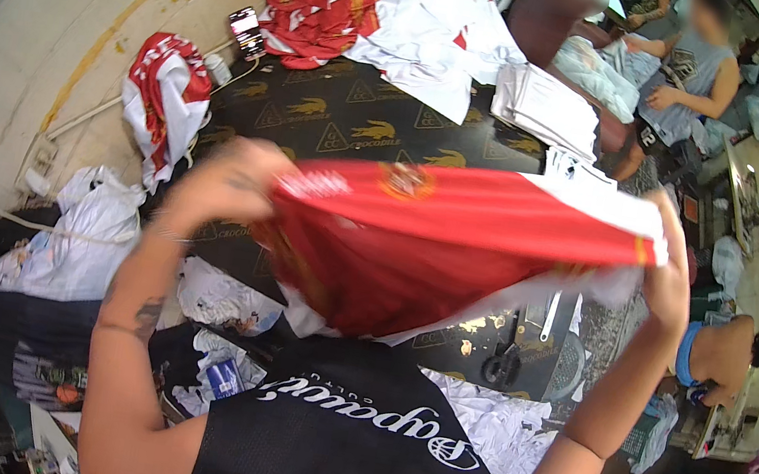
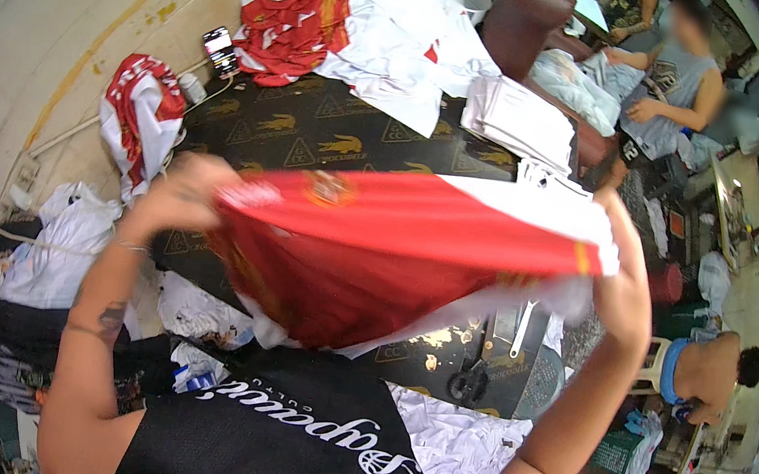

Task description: The person unfolds red and white jerseys, places white fabric sheets on a table, and cuts them with shears. The person repeats this process for multiple jerseys and fabric pieces, folding the cut pieces afterward.

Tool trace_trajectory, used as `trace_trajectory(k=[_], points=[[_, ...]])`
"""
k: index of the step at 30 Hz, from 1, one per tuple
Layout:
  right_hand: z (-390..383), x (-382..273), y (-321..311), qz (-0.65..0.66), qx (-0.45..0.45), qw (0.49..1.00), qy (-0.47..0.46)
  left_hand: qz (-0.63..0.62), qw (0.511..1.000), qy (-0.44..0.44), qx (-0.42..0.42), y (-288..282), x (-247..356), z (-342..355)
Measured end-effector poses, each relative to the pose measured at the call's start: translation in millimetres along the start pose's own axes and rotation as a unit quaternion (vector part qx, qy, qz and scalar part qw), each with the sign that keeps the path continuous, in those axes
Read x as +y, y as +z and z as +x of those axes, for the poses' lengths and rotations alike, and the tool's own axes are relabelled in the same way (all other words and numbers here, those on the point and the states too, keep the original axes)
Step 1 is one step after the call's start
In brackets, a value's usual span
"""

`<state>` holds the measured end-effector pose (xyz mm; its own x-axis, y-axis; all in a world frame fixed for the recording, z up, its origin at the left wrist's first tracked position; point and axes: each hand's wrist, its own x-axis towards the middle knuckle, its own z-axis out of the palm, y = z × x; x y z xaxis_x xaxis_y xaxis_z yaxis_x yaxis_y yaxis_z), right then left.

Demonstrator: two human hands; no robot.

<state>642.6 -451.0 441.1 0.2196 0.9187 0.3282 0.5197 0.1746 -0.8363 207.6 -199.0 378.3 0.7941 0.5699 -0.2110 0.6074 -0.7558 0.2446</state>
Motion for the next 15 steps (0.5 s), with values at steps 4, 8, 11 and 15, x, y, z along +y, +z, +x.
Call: trace_trajectory(k=[4, 8, 11, 15], points=[[-29.8, -13.5, -32.4, -0.098, 0.020, 0.990, -0.098, -0.336, 0.862, -0.063, 0.374, -52.9, -125.1, -42.6], [25.9, 60.0, -49.7, -0.171, -0.118, 0.978, 0.023, -0.157, 0.954, -0.035, 0.253, -37.0, -193.5, 61.7], [53.9, 147.4, -11.8, -0.590, 0.076, 0.804, -0.026, 0.015, 0.914, -0.086, 0.397, -2.6, -168.1, 146.0], [-30.8, 245.3, 143.5, -0.304, 0.001, 0.935, 0.180, 0.005, 0.987, -0.047, 0.157, 145.8, -85.1, 138.9]])
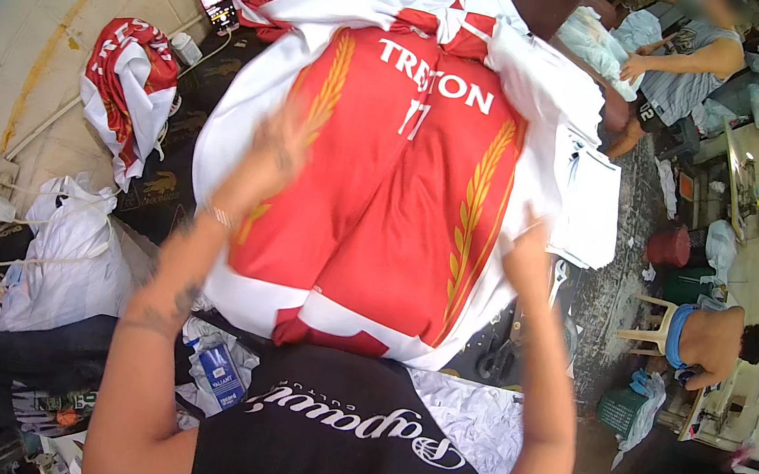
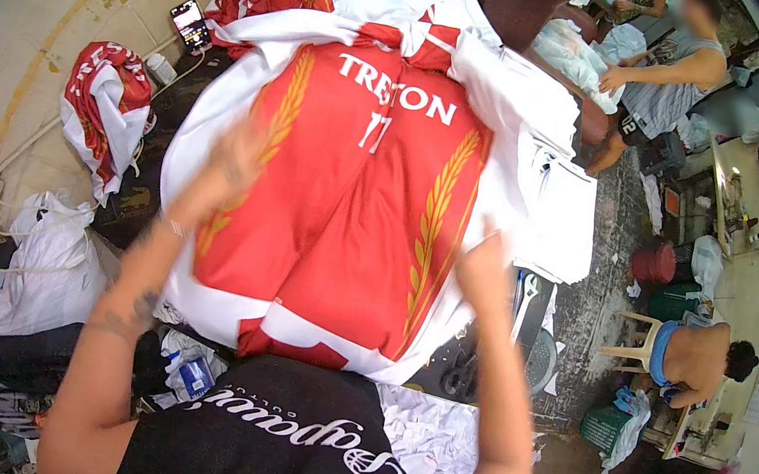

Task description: The person unfolds red and white jerseys, places white fabric sheets on a table, and cuts them with shears. The person repeats this process for multiple jerseys and fabric pieces, folding the cut pieces afterward.

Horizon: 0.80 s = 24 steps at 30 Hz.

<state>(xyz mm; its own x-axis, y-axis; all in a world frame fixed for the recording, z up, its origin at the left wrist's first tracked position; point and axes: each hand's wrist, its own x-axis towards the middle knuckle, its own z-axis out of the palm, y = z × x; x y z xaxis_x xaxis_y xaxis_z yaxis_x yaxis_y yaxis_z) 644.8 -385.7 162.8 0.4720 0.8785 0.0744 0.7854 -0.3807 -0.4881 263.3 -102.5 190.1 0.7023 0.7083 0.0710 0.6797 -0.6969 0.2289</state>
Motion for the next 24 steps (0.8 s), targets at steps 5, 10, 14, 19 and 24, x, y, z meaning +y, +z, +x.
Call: trace_trajectory(k=[5, 10, 14, 19, 24], points=[[-195.9, 27.2, 114.4, -0.114, -0.153, 0.977, -0.097, 0.014, 0.965, -0.235, -0.113, 124.6, -51.2, -191.6], [-265.8, 9.2, 116.2, -0.091, -0.198, 0.975, -0.046, -0.040, 0.887, -0.410, -0.209, 126.1, -52.5, -247.5], [-102.8, 0.2, 128.5, -0.033, -0.289, 0.954, -0.072, -0.032, 0.874, -0.311, -0.373, 131.3, -44.3, -105.9], [103.4, 59.1, 59.8, -0.222, -0.109, 0.961, -0.122, -0.075, 0.996, -0.005, 0.046, 104.8, -180.4, 84.8], [-23.3, 17.3, 86.0, -0.151, -0.170, 0.953, -0.198, -0.135, 0.972, -0.132, -0.138, 141.5, -145.1, 36.3]])
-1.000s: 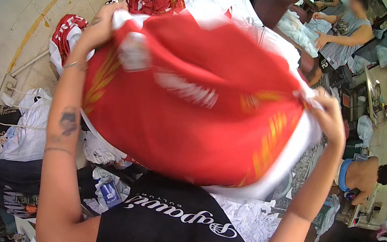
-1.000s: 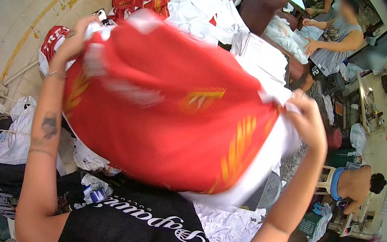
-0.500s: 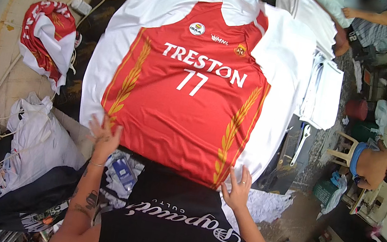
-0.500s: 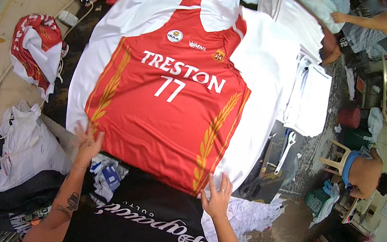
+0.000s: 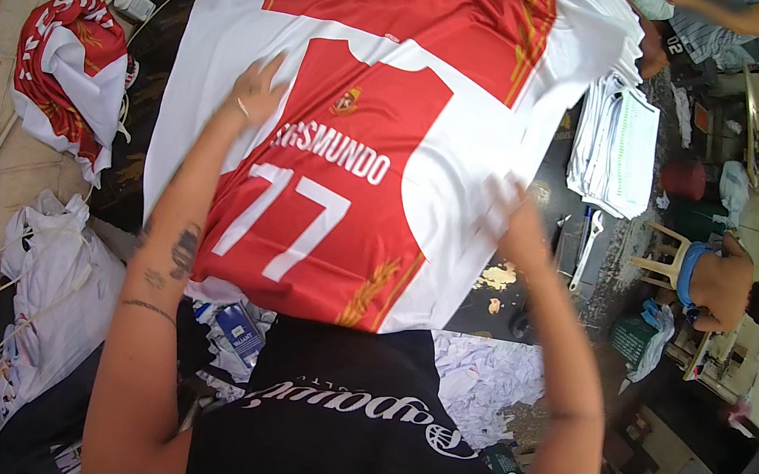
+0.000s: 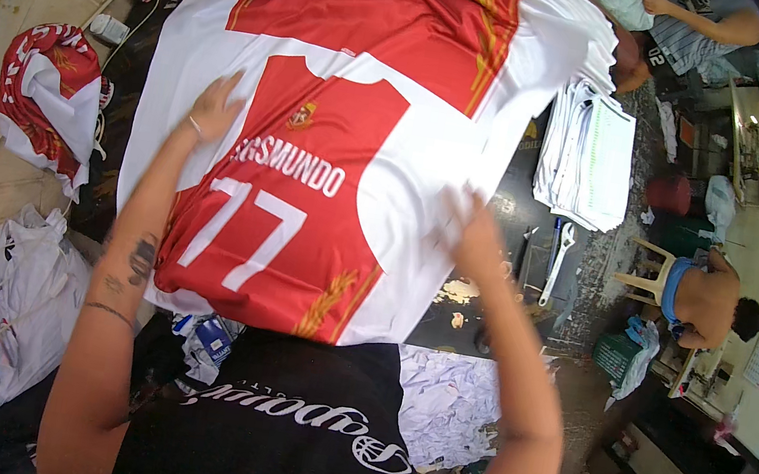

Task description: The person unfolds red and white jerseys, places white fabric sheets on a table, and cuts them with shears. The person repeats this process for multiple jerseys and fabric pieces, folding the cut pieces afterward.

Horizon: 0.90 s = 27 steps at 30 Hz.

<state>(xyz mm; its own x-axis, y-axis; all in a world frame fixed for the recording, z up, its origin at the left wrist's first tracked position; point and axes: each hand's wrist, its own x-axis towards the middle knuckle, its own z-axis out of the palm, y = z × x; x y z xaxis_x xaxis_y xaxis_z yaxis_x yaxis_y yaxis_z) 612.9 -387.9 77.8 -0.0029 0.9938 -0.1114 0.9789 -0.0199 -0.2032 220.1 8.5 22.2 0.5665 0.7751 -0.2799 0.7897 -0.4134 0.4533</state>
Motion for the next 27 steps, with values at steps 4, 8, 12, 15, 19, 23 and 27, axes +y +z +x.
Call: trace_trajectory(k=[4, 8, 12, 15, 19, 23, 27], points=[[-125.5, -99.5, 59.0, 0.023, -0.138, 0.985, 0.101, 0.202, 0.944, -0.152, 0.214, 65.3, -23.7, -116.4], [-204.9, -63.2, 46.5, 0.093, 0.064, 0.971, 0.211, 0.217, 0.959, -0.108, 0.144, 64.4, -96.9, -181.8], [-236.5, -23.3, 36.5, 0.045, -0.062, 0.918, 0.390, 0.204, 0.909, -0.301, 0.206, 40.1, -96.3, -159.9], [-253.2, -14.2, 49.8, 0.093, -0.025, 0.923, 0.372, 0.094, 0.928, -0.104, 0.346, 53.1, -3.4, -138.8], [-282.6, 11.6, 58.7, 0.217, -0.008, 0.933, 0.286, -0.003, 0.957, 0.217, 0.191, 147.3, 179.7, -175.8], [-314.0, 59.7, 25.2, 0.664, -0.019, 0.659, 0.353, 0.075, 0.971, 0.226, -0.032, 230.3, 277.1, -254.8], [-315.6, 92.8, -25.2, 0.753, -0.274, 0.543, 0.251, 0.016, 0.964, 0.227, 0.138, 245.8, 289.0, -298.6]])
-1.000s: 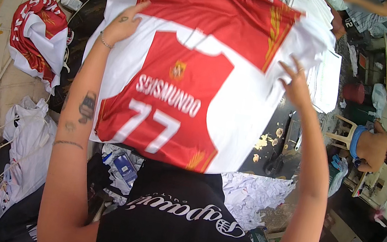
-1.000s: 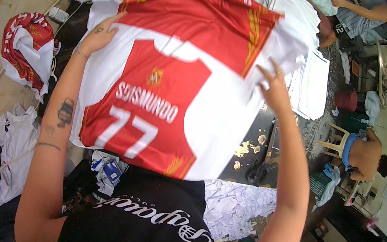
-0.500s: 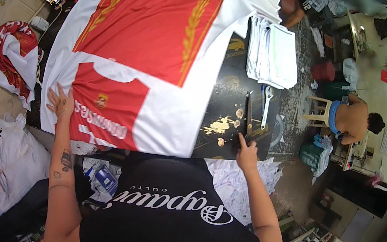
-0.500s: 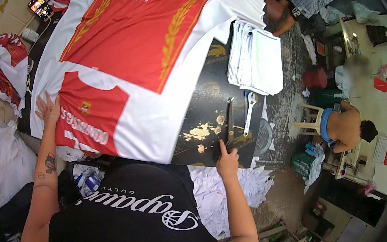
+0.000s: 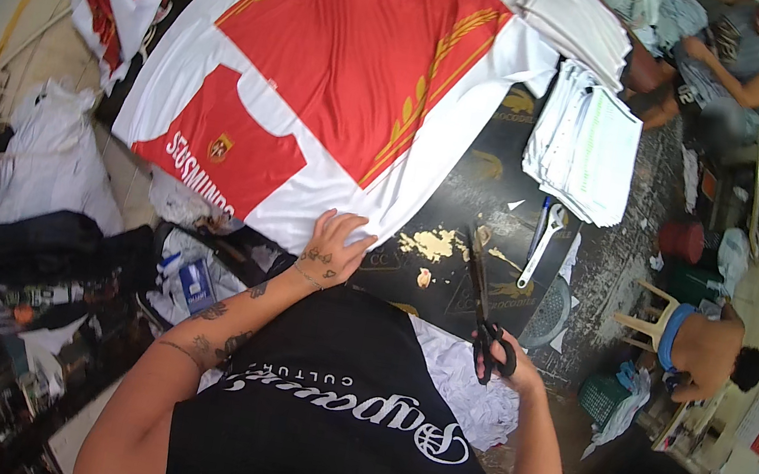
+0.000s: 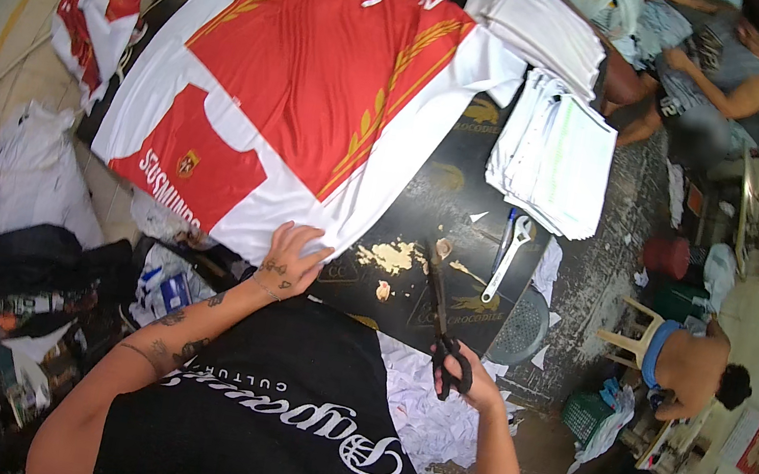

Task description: The person unfolds red and white jerseys, places white fabric sheets on a table, and cuts them with shears. The person repeats this process for multiple jerseys and fabric pieces, folding the cut pieces afterward.

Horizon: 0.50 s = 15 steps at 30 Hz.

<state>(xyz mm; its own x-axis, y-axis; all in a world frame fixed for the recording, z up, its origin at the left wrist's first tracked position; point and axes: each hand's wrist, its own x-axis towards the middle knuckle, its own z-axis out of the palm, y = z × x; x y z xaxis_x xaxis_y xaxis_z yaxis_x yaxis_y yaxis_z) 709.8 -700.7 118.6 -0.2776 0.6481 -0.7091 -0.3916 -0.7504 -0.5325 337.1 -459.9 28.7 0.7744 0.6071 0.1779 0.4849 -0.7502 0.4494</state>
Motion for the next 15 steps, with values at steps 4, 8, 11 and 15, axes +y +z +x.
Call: trace_trajectory(k=[4, 8, 11, 15], points=[[30.2, -34.1, 14.1, -0.244, -0.022, 0.955, 0.166, -0.052, 0.993, -0.035, 0.099, -4.1, 19.5, -8.3], [88.4, -38.2, 39.0, -0.351, -0.016, 0.936, -0.010, -0.059, 0.992, -0.021, 0.113, 11.4, 42.8, -12.3], [103.6, -35.5, 46.3, -0.367, 0.049, 0.928, 0.032, -0.090, 0.987, -0.048, 0.121, 22.1, 45.2, -18.8], [99.2, -39.0, 45.8, -0.335, 0.087, 0.935, 0.077, -0.138, 0.981, -0.065, 0.122, 25.6, 35.4, -28.9]])
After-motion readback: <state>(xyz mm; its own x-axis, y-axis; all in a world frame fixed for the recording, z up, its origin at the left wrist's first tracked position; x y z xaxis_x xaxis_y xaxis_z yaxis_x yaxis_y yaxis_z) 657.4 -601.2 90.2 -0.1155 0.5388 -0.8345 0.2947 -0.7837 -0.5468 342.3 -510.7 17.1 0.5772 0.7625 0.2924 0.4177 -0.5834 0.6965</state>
